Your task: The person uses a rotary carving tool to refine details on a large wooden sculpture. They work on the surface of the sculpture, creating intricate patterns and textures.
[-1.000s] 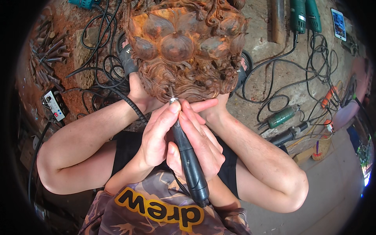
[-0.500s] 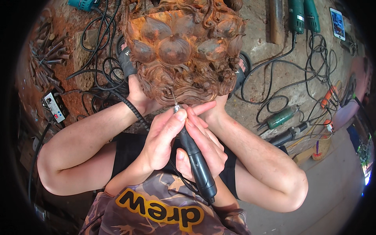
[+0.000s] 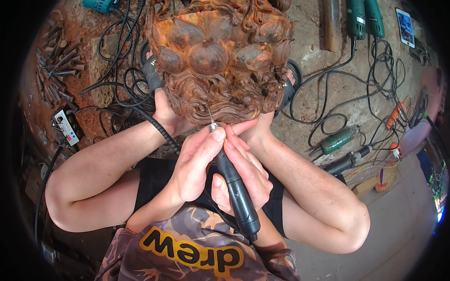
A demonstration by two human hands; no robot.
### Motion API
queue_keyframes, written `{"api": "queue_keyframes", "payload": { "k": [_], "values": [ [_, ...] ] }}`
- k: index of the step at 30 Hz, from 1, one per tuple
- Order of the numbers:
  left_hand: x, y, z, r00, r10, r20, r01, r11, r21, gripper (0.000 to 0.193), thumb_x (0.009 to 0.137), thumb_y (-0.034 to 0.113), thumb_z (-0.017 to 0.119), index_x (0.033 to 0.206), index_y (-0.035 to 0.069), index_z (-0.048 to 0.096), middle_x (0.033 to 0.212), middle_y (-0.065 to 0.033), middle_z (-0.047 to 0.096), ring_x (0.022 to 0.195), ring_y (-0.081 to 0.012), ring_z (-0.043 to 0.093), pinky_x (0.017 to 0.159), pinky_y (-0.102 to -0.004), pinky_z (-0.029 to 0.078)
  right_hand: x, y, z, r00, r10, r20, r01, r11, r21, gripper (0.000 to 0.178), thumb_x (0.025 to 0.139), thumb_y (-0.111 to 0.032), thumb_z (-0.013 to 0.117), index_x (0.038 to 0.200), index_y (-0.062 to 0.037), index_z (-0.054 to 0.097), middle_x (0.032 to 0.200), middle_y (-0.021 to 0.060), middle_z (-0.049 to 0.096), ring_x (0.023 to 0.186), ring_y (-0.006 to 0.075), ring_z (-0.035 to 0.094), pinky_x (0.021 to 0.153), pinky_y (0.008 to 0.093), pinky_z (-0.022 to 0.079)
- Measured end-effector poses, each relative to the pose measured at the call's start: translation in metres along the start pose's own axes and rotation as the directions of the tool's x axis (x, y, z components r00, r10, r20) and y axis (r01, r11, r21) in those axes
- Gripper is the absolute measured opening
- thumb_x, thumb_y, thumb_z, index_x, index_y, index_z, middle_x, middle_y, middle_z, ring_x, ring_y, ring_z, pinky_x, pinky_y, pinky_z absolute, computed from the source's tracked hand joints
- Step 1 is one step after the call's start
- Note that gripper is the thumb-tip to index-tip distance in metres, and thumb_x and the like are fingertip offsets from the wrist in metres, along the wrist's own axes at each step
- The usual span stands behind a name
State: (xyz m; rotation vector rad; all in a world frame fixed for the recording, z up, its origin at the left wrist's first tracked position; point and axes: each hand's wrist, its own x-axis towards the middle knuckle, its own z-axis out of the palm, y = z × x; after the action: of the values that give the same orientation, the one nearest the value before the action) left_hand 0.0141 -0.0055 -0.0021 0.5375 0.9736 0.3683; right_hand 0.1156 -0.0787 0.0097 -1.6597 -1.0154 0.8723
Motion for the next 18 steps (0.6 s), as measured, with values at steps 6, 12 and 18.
{"api": "queue_keyframes", "payload": {
  "k": [6,12,18],
  "values": [
    [0.0004,0.0029,0.0001,0.999,-0.054,-0.001,0.054,0.999,0.0,0.047,0.111,0.035,0.045,0.136,-0.002,0.063,0.099,-0.0082,0.071,0.093,-0.013,0.062,0.088,-0.0298,0.049,-0.0003,0.0013,-0.0014,1.0,0.015,0.009,-0.015,1.0,-0.008,0.052,0.094,-0.022,0.072,0.127,0.0178,0.06,0.125,0.0393,0.064,0.119,0.0472,0.066,0.1,0.0483,0.055],
    [0.0017,0.0015,-0.0002,1.0,0.007,-0.005,-0.007,0.999,0.033,0.047,0.111,0.035,0.046,0.134,-0.003,0.063,0.097,-0.0093,0.07,0.092,-0.0131,0.062,0.087,-0.03,0.049,0.0015,0.0019,-0.0034,1.0,0.002,0.016,-0.002,1.0,0.011,0.053,0.094,-0.022,0.072,0.127,0.0177,0.06,0.126,0.0392,0.064,0.121,0.047,0.066,0.103,0.0484,0.053],
    [0.0025,0.0022,0.0014,1.0,0.0,-0.018,0.001,0.999,0.043,0.048,0.111,0.035,0.047,0.132,-0.004,0.063,0.096,-0.0097,0.07,0.09,-0.0131,0.061,0.085,-0.0303,0.05,0.0017,0.0011,-0.0049,0.999,0.035,0.011,-0.035,0.999,0.005,0.053,0.094,-0.022,0.072,0.127,0.0172,0.06,0.126,0.0388,0.064,0.122,0.0467,0.065,0.104,0.0492,0.052]
  ]
}}
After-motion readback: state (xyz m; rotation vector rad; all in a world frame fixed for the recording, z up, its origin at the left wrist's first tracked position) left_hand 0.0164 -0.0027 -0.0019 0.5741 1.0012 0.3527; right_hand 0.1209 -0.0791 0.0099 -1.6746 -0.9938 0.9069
